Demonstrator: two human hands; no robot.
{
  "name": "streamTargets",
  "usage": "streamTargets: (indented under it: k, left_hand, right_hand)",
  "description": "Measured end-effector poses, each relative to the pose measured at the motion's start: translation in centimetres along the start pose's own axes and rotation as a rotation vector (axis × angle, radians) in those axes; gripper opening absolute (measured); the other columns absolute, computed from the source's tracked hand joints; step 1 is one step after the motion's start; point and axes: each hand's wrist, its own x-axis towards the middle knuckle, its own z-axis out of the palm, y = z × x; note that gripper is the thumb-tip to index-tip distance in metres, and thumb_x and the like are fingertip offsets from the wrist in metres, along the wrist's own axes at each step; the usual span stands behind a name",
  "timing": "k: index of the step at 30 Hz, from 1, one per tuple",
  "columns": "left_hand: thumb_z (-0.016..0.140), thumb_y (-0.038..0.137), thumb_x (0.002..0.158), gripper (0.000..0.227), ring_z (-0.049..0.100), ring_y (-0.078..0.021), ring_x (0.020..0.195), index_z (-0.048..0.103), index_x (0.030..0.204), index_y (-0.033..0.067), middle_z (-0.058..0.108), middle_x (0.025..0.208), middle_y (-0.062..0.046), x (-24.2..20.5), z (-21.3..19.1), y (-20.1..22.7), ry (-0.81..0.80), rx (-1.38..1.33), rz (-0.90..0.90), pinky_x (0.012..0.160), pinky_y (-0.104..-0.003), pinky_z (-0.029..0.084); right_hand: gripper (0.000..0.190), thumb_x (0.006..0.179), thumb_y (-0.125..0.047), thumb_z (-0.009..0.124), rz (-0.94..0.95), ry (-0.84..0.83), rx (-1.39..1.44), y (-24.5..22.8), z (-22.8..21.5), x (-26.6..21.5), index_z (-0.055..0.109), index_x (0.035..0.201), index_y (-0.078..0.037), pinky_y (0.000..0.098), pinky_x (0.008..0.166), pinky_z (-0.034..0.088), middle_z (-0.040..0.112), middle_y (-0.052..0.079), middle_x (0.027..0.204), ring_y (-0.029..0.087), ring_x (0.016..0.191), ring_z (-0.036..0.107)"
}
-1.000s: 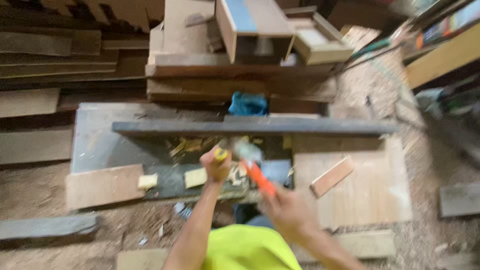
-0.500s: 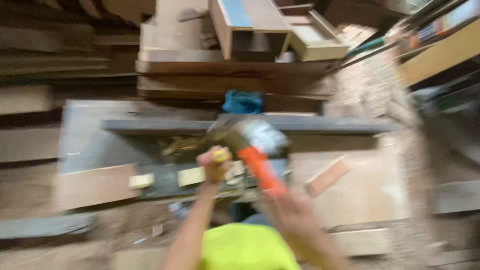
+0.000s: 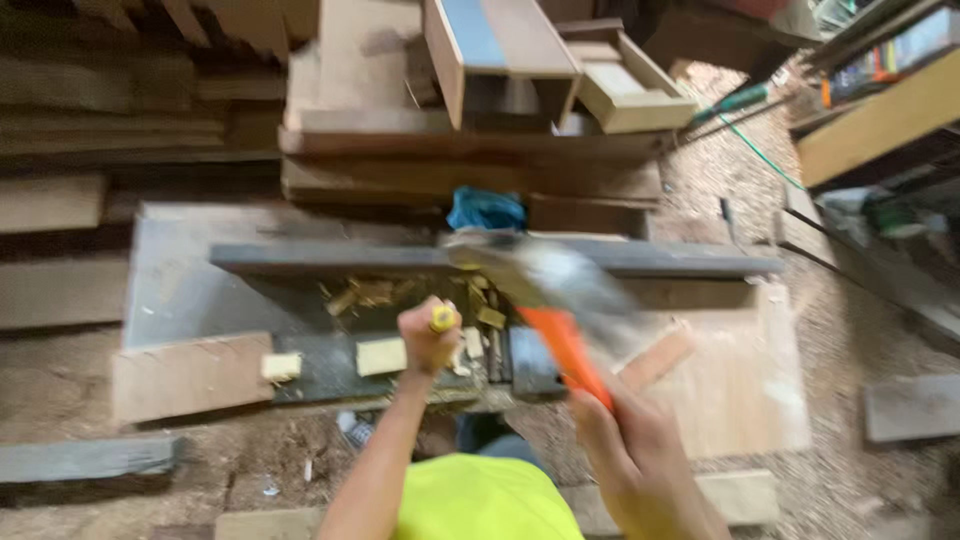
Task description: The person uses a chisel and hammer to carve a small wooden block on a workbench. They repeatedly strike the chisel to remove wood chips, occasionally repositioning the block and clearing debris.
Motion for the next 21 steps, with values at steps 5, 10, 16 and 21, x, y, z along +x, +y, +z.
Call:
streamTargets:
  k: [5,10,16,21]
  left_hand:
    - [0.068,0.006,0.091,0.033,0.043,-0.013,0.051,0.044,0.069,0.0047,0.042,0.058,-0.006,-1.7,0.3,-1.4,0.027,-0.195,-0.149,0.048,-0.033,0.041]
    - [0.062,0.002,0.087,0.021,0.044,-0.009,0.053,0.047,0.072,0.0063,0.051,0.066,-0.001,-2.2,1.3,-2.8,-0.098,-0.936,-0.564,0.047,-0.027,0.036]
    - [0.066,0.006,0.092,0.03,0.05,-0.0142,0.053,0.047,0.069,0.0059,0.047,0.061,-0.005,-1.7,-0.4,-1.2,0.012,-0.169,-0.071,0.051,-0.031,0.042]
    - [0.069,0.006,0.089,0.032,0.045,-0.0146,0.049,0.045,0.067,0.0056,0.041,0.058,-0.005,-0.1,0.0,-0.8,-0.026,-0.15,-0.117,0.048,-0.032,0.037]
  right_hand:
    - [0.032,0.105,-0.034,0.054,0.116,-0.054,0.106,-0.4,2.9,1.1,0.063,0.095,-0.005,0.0383,0.051,0.037,0.049,0.016,0.067,0.019,0.056,0.043]
    - [0.038,0.102,-0.037,0.055,0.173,-0.072,-0.324,-2.9,0.4,2.3,0.069,0.095,-0.002,0.0389,0.053,0.044,0.055,0.015,0.063,0.02,0.055,0.053]
    - [0.038,0.102,-0.039,0.054,0.055,-0.053,0.524,-1.5,2.6,-0.2,0.067,0.109,-0.004,0.0321,0.051,0.034,0.054,0.001,0.072,0.013,0.059,0.045]
    - [0.043,0.098,-0.048,0.053,0.338,-0.191,-0.096,2.2,1.6,3.4,0.072,0.105,-0.01,0.0318,0.048,0.036,0.044,-0.005,0.061,0.009,0.056,0.041]
